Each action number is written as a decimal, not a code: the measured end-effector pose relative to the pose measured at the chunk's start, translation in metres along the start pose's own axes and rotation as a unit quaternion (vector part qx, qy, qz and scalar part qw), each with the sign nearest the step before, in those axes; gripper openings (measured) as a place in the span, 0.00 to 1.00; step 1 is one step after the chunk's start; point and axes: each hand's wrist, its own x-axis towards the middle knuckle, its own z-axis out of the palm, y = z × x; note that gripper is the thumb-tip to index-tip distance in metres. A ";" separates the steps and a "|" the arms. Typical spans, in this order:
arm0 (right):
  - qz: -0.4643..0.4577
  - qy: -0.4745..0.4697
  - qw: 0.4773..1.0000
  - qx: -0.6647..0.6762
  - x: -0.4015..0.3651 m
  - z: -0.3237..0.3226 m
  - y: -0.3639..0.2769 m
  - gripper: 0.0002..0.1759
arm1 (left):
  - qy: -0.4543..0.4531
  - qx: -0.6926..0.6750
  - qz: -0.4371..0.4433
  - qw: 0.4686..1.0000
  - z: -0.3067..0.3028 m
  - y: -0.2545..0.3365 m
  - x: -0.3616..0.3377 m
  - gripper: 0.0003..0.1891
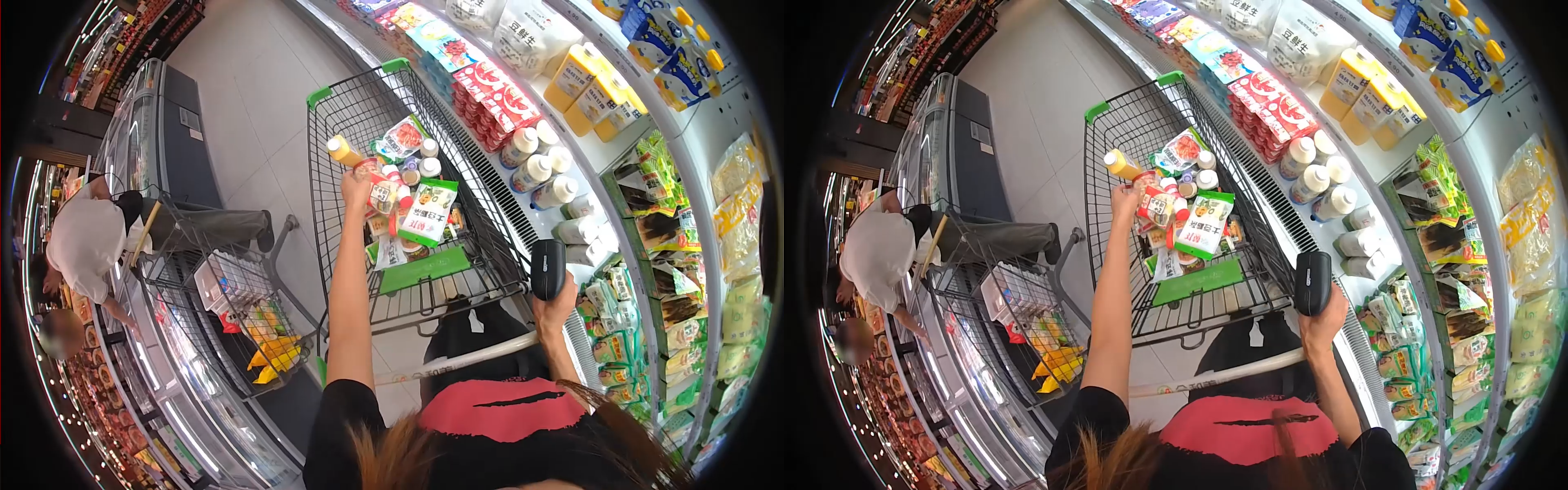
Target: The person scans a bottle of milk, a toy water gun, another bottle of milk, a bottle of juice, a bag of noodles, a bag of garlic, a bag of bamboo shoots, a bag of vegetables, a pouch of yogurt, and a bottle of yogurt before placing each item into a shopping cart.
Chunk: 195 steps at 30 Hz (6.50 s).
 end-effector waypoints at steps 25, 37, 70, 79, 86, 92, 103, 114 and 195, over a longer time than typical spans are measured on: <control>0.138 -0.102 0.982 -0.073 0.026 0.021 -0.002 0.27 | 0.199 -0.054 -0.099 0.973 0.089 -0.096 0.176 0.49; 0.175 -0.098 0.978 -0.064 0.027 0.028 -0.003 0.26 | 0.215 -0.089 -0.165 0.958 0.082 -0.085 0.167 0.45; 0.105 -0.224 0.892 0.378 0.056 -0.176 -0.013 0.32 | -0.347 -0.651 -0.020 0.675 0.074 0.239 -0.243 0.49; 0.145 -0.221 0.851 0.454 0.063 -0.179 -0.003 0.23 | -0.357 -0.606 0.115 0.702 0.092 0.254 -0.285 0.42; 0.222 -0.182 0.852 0.437 0.061 -0.187 0.025 0.23 | -0.445 -0.544 0.156 0.694 0.110 0.264 -0.290 0.35; 0.256 -0.158 0.878 0.372 0.036 -0.185 0.080 0.30 | -0.437 -0.390 0.278 0.761 0.163 0.307 -0.301 0.32; 0.258 -0.135 0.910 0.294 0.002 -0.179 0.122 0.31 | -0.470 -0.329 0.343 0.743 0.301 0.367 -0.260 0.40; 0.304 -0.125 0.908 0.261 -0.006 -0.175 0.151 0.32 | -0.535 -0.295 0.325 0.721 0.360 0.382 -0.243 0.38; 0.032 -0.236 0.925 0.296 -0.184 -0.252 0.159 0.28 | -0.063 0.357 0.392 0.846 0.012 0.027 -0.544 0.21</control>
